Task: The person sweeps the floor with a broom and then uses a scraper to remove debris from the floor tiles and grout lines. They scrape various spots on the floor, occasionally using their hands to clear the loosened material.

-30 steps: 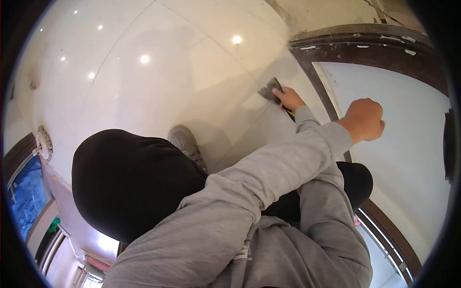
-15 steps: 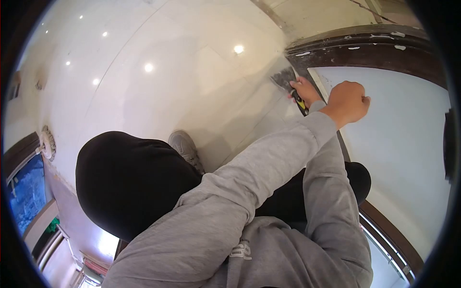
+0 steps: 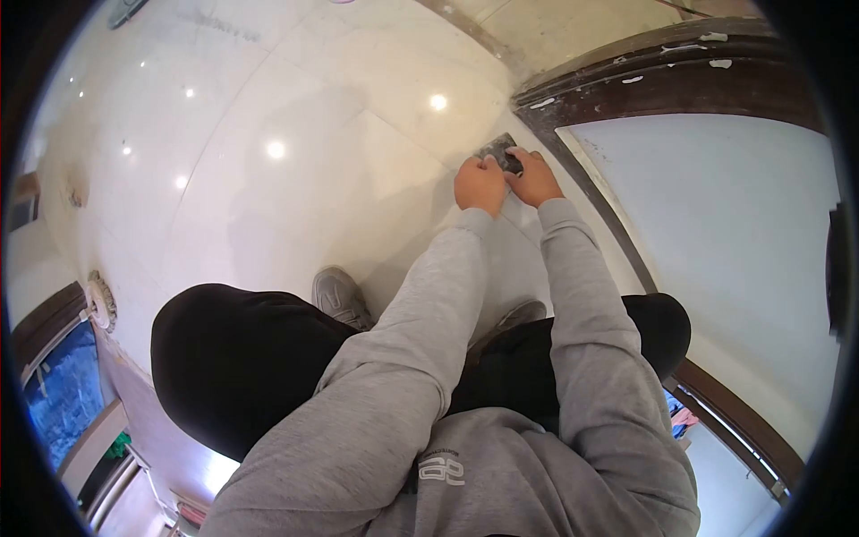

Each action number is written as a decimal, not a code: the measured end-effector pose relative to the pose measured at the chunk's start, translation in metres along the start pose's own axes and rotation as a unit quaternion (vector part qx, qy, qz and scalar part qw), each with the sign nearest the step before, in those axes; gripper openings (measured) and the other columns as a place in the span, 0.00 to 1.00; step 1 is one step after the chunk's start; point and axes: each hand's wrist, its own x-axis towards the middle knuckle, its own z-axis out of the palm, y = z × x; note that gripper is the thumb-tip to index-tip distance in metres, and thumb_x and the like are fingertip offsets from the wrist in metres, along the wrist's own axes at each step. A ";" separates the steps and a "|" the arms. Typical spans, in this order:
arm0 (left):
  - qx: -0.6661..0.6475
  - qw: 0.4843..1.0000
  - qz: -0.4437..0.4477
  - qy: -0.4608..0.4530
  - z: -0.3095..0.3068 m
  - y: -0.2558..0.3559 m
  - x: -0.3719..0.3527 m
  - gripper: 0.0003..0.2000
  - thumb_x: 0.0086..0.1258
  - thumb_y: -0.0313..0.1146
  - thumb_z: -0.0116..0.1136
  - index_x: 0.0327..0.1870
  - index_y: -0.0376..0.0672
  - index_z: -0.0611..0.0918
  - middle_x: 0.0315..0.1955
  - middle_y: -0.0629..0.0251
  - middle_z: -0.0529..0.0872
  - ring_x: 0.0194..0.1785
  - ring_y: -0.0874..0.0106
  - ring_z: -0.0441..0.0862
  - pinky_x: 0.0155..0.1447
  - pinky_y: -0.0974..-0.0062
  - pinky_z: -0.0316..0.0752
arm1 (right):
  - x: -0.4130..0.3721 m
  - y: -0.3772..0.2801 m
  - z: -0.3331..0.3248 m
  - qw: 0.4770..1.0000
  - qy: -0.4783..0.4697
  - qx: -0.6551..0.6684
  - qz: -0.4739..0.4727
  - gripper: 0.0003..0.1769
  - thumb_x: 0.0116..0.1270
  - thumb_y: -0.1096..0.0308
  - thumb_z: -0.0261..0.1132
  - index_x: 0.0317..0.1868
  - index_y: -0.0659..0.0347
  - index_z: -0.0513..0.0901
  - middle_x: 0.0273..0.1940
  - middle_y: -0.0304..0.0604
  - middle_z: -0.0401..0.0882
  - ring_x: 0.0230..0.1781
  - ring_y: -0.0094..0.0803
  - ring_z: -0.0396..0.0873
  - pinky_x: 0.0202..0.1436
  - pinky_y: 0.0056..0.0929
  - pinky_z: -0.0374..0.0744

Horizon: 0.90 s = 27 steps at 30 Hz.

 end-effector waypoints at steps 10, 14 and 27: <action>-0.032 0.996 -0.081 -0.026 0.021 0.002 0.038 0.26 0.68 0.51 0.56 0.47 0.31 0.85 0.43 0.42 0.87 0.53 0.49 0.84 0.59 0.60 0.75 | 0.009 -0.044 0.019 0.993 -0.017 0.045 0.111 0.22 0.78 0.53 0.48 0.60 0.50 0.81 0.48 0.62 0.84 0.52 0.58 0.80 0.55 0.48 0.78; -0.071 0.989 -0.101 -0.085 0.033 -0.007 0.076 0.27 0.67 0.51 0.57 0.44 0.26 0.85 0.48 0.37 0.85 0.55 0.47 0.82 0.61 0.60 0.74 | 0.020 -0.064 0.015 0.987 -0.006 0.062 0.151 0.24 0.79 0.51 0.44 0.57 0.54 0.82 0.48 0.59 0.84 0.52 0.58 0.81 0.57 0.49 0.77; 0.059 0.992 0.022 -0.111 0.046 0.009 0.149 0.22 0.62 0.44 0.57 0.35 0.27 0.85 0.37 0.41 0.87 0.43 0.53 0.86 0.48 0.61 0.77 | 0.076 -0.064 0.006 0.982 0.001 0.070 0.173 0.22 0.73 0.53 0.52 0.51 0.59 0.85 0.52 0.58 0.83 0.55 0.56 0.80 0.58 0.46 0.77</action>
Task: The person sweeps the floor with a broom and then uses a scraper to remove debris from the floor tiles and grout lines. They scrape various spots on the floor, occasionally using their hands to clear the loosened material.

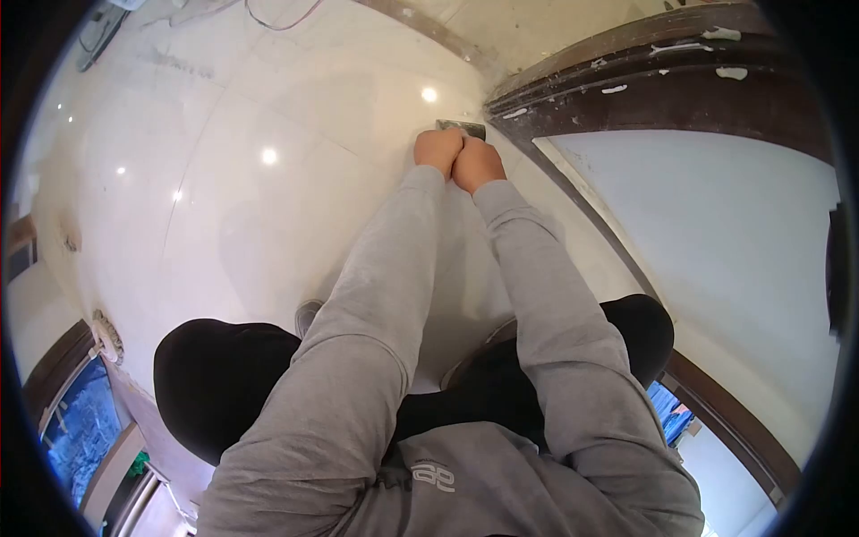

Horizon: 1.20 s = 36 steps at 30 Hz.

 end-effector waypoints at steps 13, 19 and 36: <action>0.019 0.999 -0.026 -0.010 -0.016 0.011 0.000 0.25 0.60 0.49 0.57 0.38 0.29 0.86 0.42 0.38 0.86 0.51 0.46 0.83 0.57 0.58 0.75 | 0.013 -0.012 -0.001 0.999 -0.007 0.026 0.025 0.23 0.73 0.55 0.52 0.52 0.61 0.85 0.51 0.61 0.83 0.55 0.57 0.80 0.59 0.47 0.77; 0.105 0.990 0.063 0.074 -0.001 -0.015 0.005 0.20 0.61 0.42 0.56 0.35 0.27 0.85 0.35 0.39 0.87 0.40 0.50 0.85 0.45 0.59 0.77 | -0.010 -0.008 -0.002 0.999 -0.015 0.040 -0.019 0.25 0.78 0.55 0.43 0.50 0.62 0.84 0.51 0.60 0.83 0.57 0.55 0.79 0.61 0.48 0.75; -0.075 0.991 -0.086 0.070 -0.010 0.041 -0.010 0.25 0.66 0.49 0.55 0.36 0.28 0.86 0.37 0.41 0.88 0.45 0.49 0.86 0.51 0.60 0.78 | 0.043 0.003 -0.017 0.998 -0.028 0.029 -0.054 0.21 0.72 0.55 0.56 0.58 0.56 0.83 0.53 0.58 0.82 0.57 0.55 0.79 0.59 0.44 0.77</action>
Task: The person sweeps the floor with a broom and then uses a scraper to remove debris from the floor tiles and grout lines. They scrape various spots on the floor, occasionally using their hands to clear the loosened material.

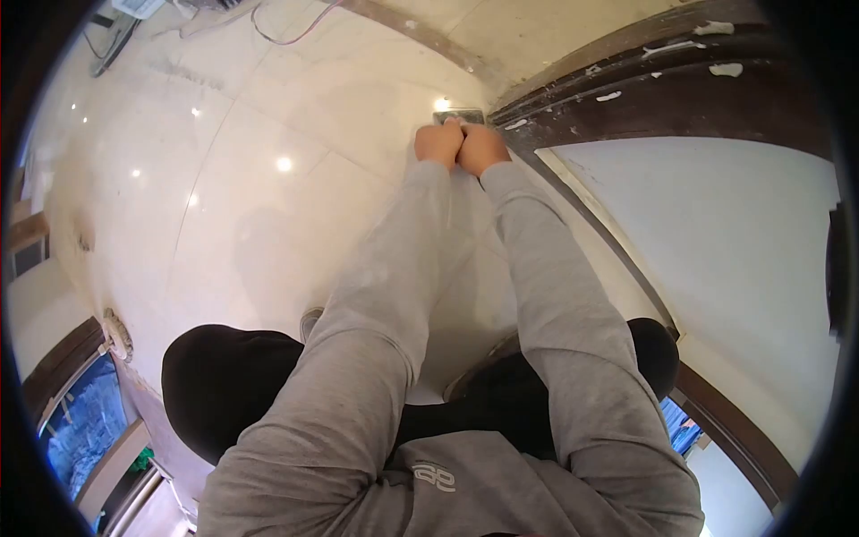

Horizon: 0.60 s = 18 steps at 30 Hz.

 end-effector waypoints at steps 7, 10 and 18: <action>-0.324 0.944 -0.061 0.007 0.014 -0.079 -0.098 0.28 0.79 0.52 0.44 0.29 0.33 0.81 0.23 0.55 0.85 0.25 0.66 0.82 0.30 0.68 0.77 | -0.090 0.064 -0.008 0.980 0.016 0.110 -0.163 0.32 0.66 0.58 0.67 0.71 0.47 0.73 0.57 0.56 0.81 0.57 0.50 0.81 0.61 0.36 0.76; -0.337 0.936 -0.099 0.031 0.024 -0.090 -0.130 0.24 0.80 0.49 0.45 0.30 0.36 0.77 0.22 0.59 0.83 0.21 0.72 0.80 0.26 0.73 0.75 | -0.106 0.089 -0.022 0.997 -0.032 0.061 -0.029 0.33 0.65 0.58 0.69 0.71 0.47 0.73 0.58 0.54 0.82 0.56 0.48 0.81 0.60 0.36 0.76; -0.269 0.961 -0.046 0.039 0.036 -0.103 -0.123 0.20 0.77 0.47 0.50 0.33 0.36 0.77 0.23 0.59 0.84 0.22 0.69 0.82 0.27 0.73 0.76 | -0.105 0.087 -0.010 0.997 -0.060 -0.026 -0.051 0.29 0.66 0.54 0.67 0.68 0.43 0.77 0.53 0.55 0.84 0.51 0.51 0.83 0.56 0.39 0.80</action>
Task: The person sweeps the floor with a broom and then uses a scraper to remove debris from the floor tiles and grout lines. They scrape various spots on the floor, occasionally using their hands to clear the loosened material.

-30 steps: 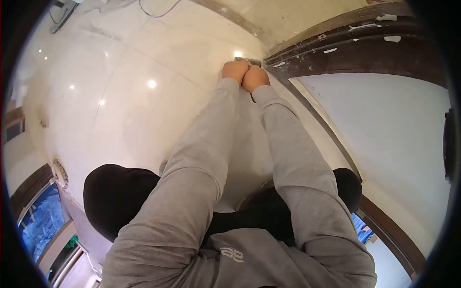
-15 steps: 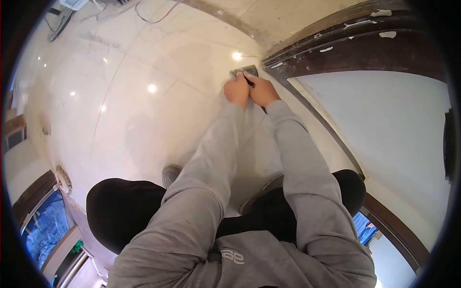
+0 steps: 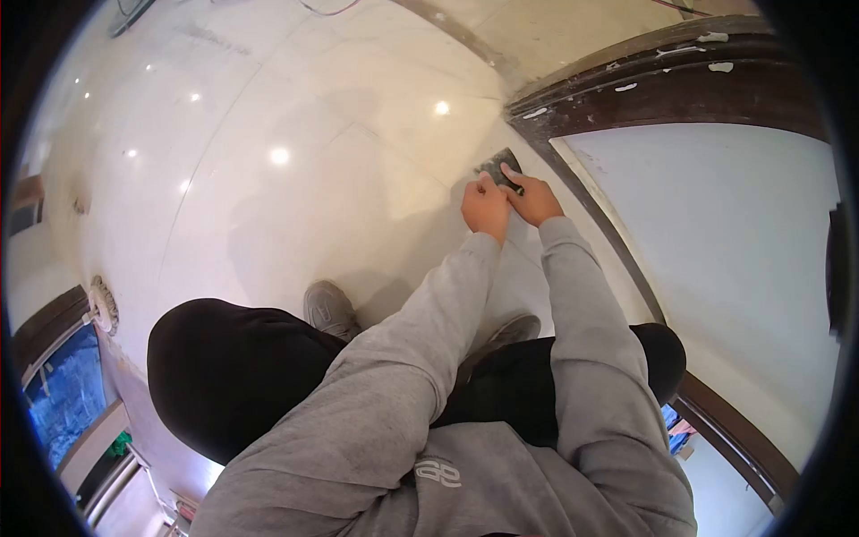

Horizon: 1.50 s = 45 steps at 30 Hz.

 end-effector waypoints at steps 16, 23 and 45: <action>0.012 0.987 -0.098 -0.125 -0.007 0.032 0.052 0.20 0.73 0.43 0.52 0.32 0.30 0.84 0.27 0.54 0.86 0.31 0.63 0.83 0.36 0.64 0.75 | 0.018 -0.058 0.010 0.995 -0.001 -0.048 0.084 0.29 0.72 0.53 0.57 0.69 0.57 0.74 0.59 0.61 0.79 0.59 0.56 0.77 0.64 0.42 0.75; 0.114 0.991 -0.043 -0.052 0.003 -0.004 0.090 0.19 0.71 0.41 0.53 0.35 0.28 0.83 0.30 0.52 0.87 0.30 0.62 0.83 0.35 0.64 0.76 | 0.026 -0.057 0.015 0.996 0.009 -0.048 0.068 0.29 0.71 0.57 0.58 0.71 0.54 0.72 0.55 0.62 0.80 0.57 0.58 0.79 0.62 0.43 0.76; 0.672 0.574 0.465 0.052 -0.195 0.527 0.169 0.23 0.67 0.49 0.63 0.55 0.42 0.83 0.57 0.53 0.83 0.57 0.58 0.82 0.59 0.63 0.76 | 0.115 -0.109 -0.054 0.989 0.111 -0.098 0.011 0.40 0.62 0.68 0.59 0.75 0.61 0.59 0.52 0.65 0.81 0.55 0.58 0.80 0.60 0.48 0.77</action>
